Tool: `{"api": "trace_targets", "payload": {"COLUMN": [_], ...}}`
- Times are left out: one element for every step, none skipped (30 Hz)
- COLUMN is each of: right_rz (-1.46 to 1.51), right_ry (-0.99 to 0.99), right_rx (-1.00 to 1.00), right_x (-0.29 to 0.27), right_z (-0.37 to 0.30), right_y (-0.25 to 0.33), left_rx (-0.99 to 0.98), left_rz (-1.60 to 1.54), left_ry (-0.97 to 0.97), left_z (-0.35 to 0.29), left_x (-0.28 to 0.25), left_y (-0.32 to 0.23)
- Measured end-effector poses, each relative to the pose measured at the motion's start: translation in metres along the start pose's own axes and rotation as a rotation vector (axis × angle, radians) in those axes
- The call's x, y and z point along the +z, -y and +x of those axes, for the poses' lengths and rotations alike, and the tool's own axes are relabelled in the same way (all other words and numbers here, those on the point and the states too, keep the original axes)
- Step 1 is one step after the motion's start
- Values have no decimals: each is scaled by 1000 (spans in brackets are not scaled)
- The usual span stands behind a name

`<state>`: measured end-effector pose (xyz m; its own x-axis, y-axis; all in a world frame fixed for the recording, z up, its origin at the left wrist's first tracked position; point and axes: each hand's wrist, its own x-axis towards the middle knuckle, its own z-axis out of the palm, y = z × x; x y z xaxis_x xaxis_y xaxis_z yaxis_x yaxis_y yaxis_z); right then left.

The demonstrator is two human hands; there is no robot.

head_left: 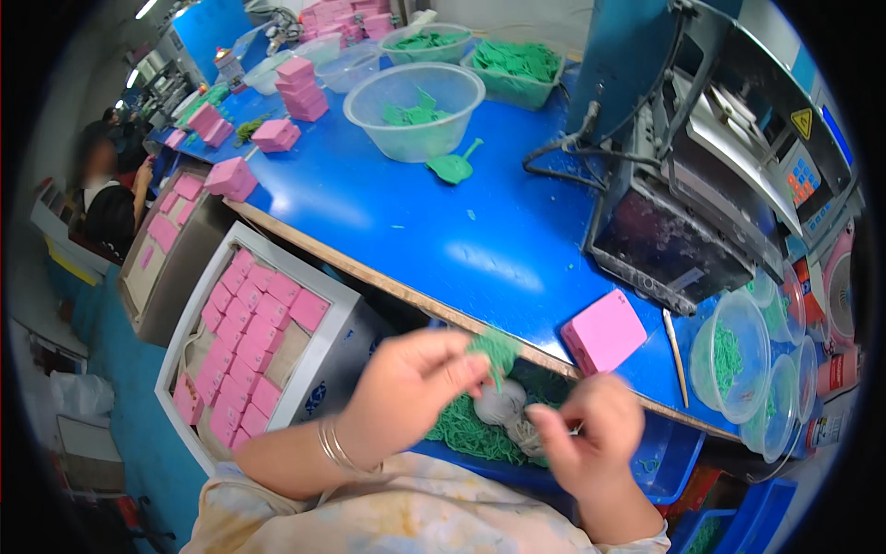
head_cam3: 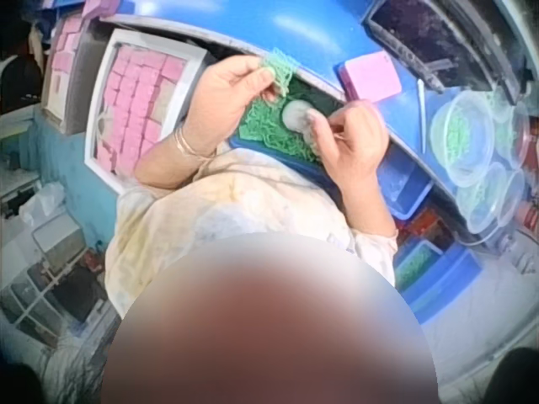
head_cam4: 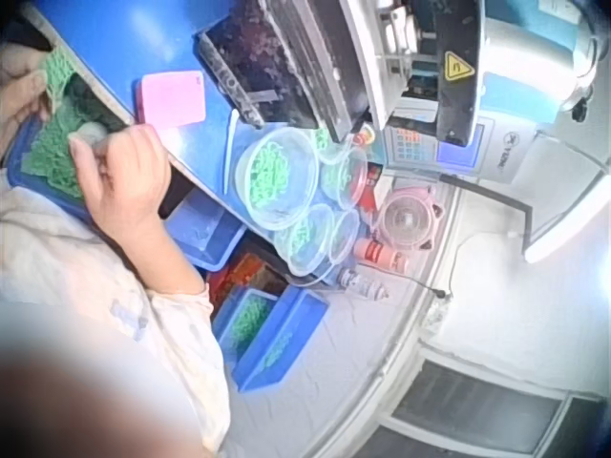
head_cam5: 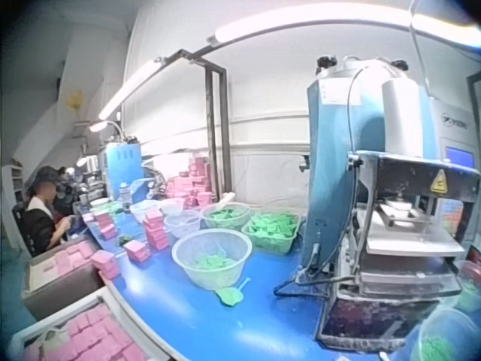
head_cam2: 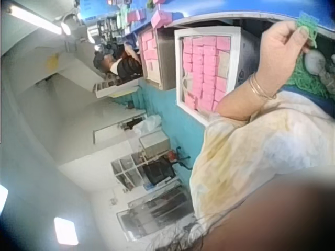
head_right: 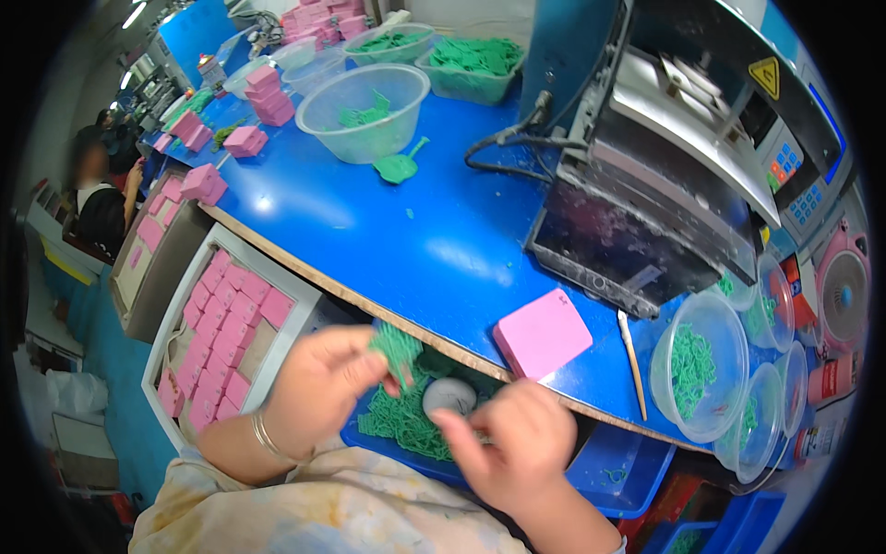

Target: The recorder is assembling and cleaning silicone molds for small items, likely in a candle or resin workshop.

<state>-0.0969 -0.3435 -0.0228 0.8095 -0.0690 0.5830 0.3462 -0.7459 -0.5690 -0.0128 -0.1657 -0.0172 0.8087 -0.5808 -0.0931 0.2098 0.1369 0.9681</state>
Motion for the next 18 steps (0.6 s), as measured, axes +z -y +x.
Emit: {"api": "trace_targets", "payload": {"right_rz": [-134, -219, -303, -364, -359, -423, -493, -414, -404, -419, -439, -455, -302, -154, -162, 130, 425, 518], "right_ry": [-107, -136, -166, -132, -139, -86, -36, 17, 59, 43, 30, 15, -9, -28, -29, -43, -55, -50], "right_rx": [-58, -57, -58, -12, -27, 36, 101, 173, 179, 153, 140, 151, 120, 91, 100, 143, 183, 220], "right_x": [-5, -11, -16, -18, -17, -15, -13, -10, -7, -7, -7, -10, -12, -14, -13, -11, -9, -7], "right_z": [2, 8, 13, 11, 11, 13, 15, 11, 9, 7, 5, 6, 6, 4, 5, 4, 4, 2], "right_y": [-5, -5, -6, -10, -11, -12, -13, -17, -19, -24, -28, -32, -35, -38, -37, -35, -31, -26], "left_rx": [62, 190, 258, 342, 423, 484, 475, 394, 311, 327, 534, 750, 640, 626, 616, 611, 572, 577], "left_rz": [65, 86, 78, 164, 287, 328, 353, 535, 715, 713, 905, 1090, 909, 840, 800, 824, 824, 912], "left_ry": [-61, -65, -189, -268, -319, -376, -336, -387, -439, -429, -463, -494, -326, -146, 22, 171, 289, 335], "left_z": [14, 31, 50, 71, 92, 109, 123, 129, 132, 134, 132, 128, 113, 98, 81, 64, 48, 37], "left_x": [-3, -15, -20, -31, -47, -60, -74, -83, -87, -86, -81, -74, -59, -47, -37, -26, -11, 0], "left_y": [-14, -22, -36, -51, -65, -77, -88, -95, -102, -97, -84, -71, -63, -51, -43, -38, -37, -30]}}
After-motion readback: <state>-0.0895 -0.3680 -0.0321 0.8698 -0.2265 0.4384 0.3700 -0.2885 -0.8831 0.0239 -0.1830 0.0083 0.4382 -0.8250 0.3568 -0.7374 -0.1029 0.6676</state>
